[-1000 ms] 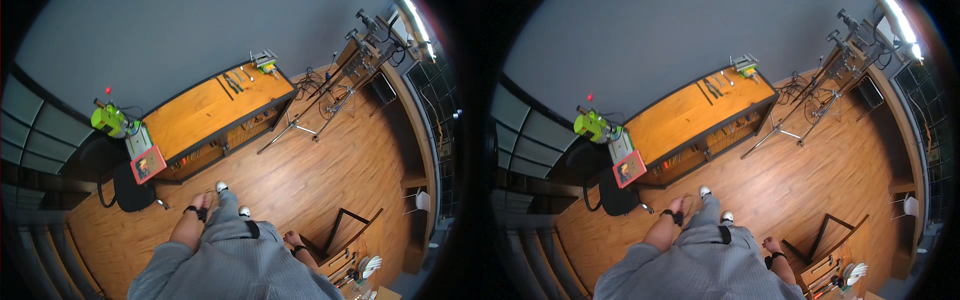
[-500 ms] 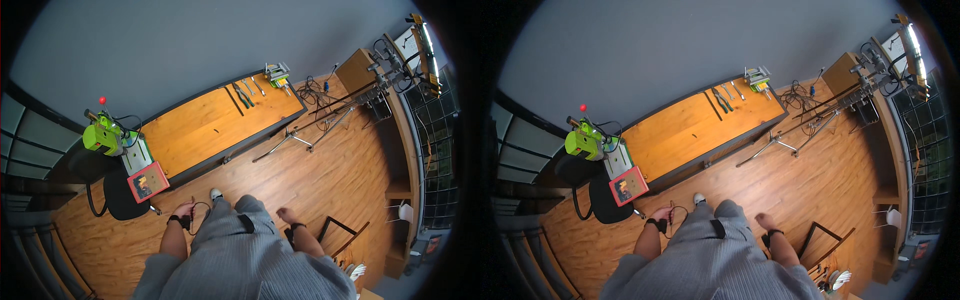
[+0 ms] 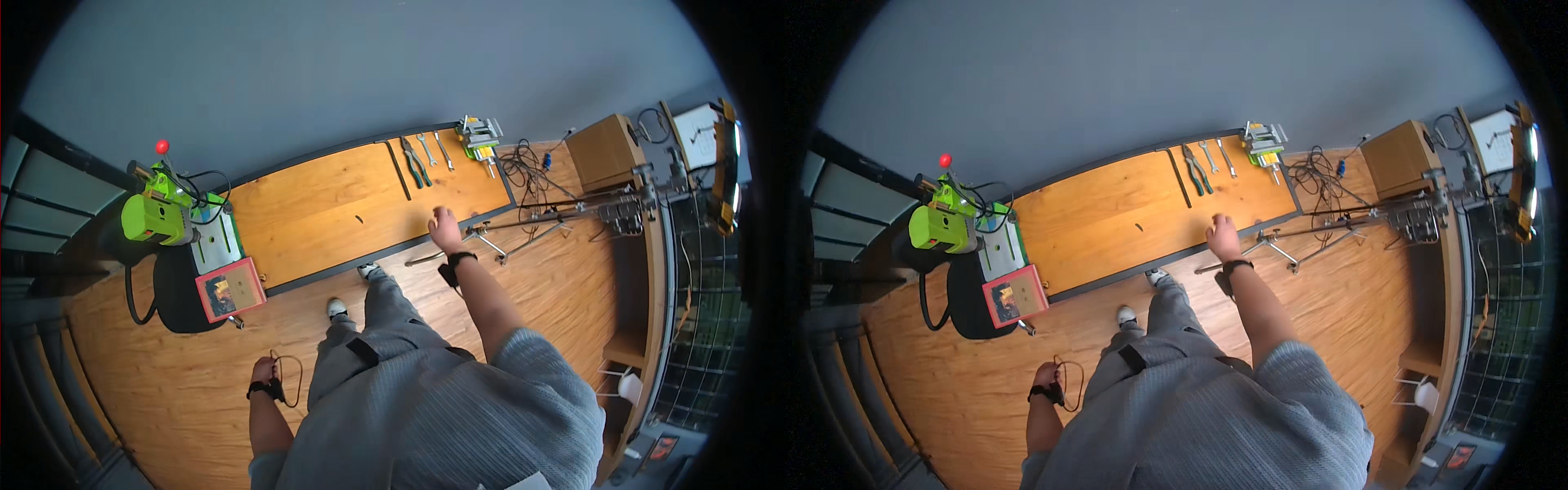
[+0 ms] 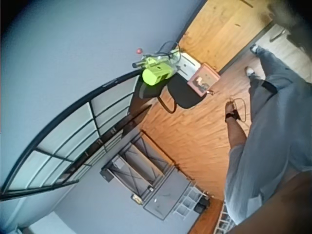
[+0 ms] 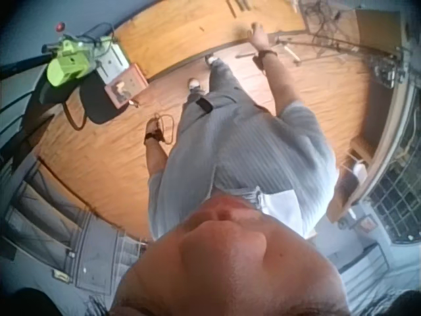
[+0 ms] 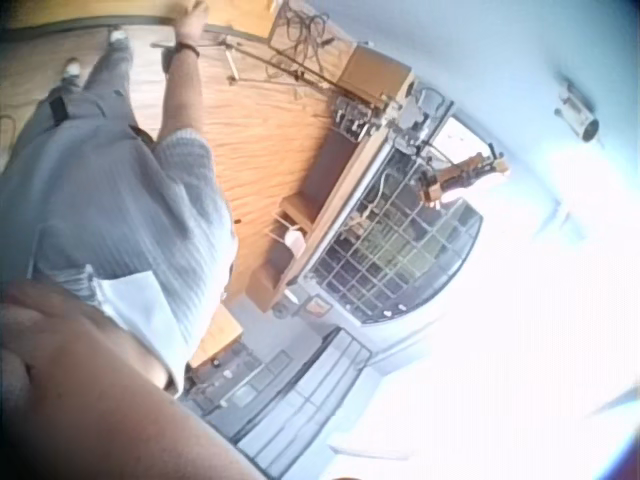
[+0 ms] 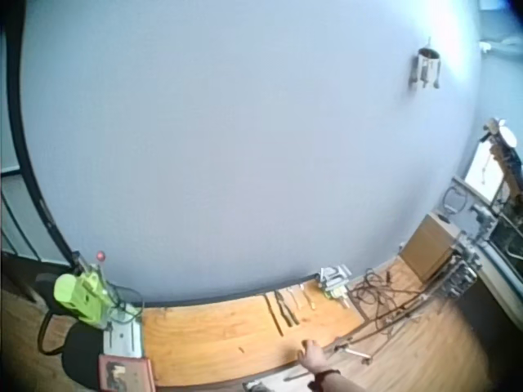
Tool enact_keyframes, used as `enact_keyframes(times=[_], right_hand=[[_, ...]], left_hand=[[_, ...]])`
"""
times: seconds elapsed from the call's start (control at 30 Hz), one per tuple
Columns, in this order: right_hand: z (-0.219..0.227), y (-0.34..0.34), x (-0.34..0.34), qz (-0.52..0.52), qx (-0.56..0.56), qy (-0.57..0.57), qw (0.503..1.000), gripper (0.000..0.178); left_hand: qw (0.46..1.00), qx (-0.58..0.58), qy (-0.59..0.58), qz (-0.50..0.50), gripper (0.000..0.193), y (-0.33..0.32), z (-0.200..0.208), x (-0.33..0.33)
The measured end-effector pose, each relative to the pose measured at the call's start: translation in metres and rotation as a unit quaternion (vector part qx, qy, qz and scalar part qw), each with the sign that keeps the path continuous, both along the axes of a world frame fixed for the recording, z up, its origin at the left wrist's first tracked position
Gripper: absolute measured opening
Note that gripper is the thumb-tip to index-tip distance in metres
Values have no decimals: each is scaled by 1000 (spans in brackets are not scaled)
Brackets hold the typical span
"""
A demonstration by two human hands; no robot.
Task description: Organize various hand tools by moving them from a workbench to a central table.
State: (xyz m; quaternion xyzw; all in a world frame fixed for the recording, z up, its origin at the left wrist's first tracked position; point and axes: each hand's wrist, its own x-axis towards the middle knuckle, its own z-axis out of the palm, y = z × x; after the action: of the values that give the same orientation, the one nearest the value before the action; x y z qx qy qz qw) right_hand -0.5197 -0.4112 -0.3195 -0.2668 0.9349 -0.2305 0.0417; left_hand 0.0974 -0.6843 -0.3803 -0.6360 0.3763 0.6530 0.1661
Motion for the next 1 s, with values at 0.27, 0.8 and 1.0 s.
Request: enact_keyframes(times=[0.27, 0.8, 1.0], right_hand=[[-3, -95, -102, -8, 117, -36, 992, 52], [-26, -111, -162, -50, 73, -204, 975, 42], [-15, -129, -117, 18, 42, -131, 990, 43]], left_hand=[[991, 50, -55, 108, 19, 164, -56, 51], [952, 51, -89, 289, 26, 234, 49, -125], [985, 16, -83, 150, 29, 260, 66, -169]])
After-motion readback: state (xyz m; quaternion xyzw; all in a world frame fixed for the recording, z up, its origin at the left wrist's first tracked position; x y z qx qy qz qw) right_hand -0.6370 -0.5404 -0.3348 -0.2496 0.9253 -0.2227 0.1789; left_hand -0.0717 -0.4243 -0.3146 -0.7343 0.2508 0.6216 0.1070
